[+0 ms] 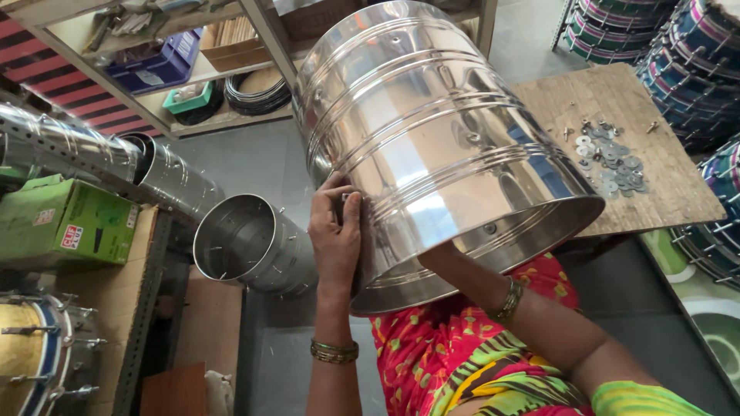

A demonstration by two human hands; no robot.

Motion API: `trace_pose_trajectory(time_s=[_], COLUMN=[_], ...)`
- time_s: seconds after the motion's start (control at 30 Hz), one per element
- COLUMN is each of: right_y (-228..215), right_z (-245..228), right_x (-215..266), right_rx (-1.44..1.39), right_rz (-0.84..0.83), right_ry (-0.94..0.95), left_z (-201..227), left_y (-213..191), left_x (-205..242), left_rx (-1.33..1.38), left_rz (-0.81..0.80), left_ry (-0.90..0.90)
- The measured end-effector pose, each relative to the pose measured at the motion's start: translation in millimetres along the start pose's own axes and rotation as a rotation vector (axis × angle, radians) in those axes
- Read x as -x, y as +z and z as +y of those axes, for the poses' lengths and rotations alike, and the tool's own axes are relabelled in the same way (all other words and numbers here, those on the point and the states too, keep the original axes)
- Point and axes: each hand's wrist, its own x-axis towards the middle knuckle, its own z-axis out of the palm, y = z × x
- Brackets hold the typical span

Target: The person inserts bolts into pre-drilled holes on a stainless steel drum shell, then places washers and nuts over the bolts and tightens them by hand. The person repeats this process for multiple fasteners around the shell.

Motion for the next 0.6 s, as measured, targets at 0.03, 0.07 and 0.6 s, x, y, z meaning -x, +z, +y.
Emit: trace_pose_trajectory(time_s=[0.03, 0.07, 0.6], right_y=[3.8, 5.7, -41.9], right_z=[-4.1, -7.4, 59.7], right_x=[-5.3, -8.8, 39.9], right_rx=[0.009, 0.025, 0.188], right_rz=[0.008, 0.017, -0.022], right_ry=[-0.003, -0.011, -0.126], left_z=[0.2, 0.6, 12.6], left_y=[-1.5, -2.0, 10.3], left_x=[0.3, 0.5, -6.1], left_rx=[0.001, 0.004, 0.005], left_rz=[-0.001, 0.0, -0.066], left_ry=[-0.022, -0.01, 0.111])
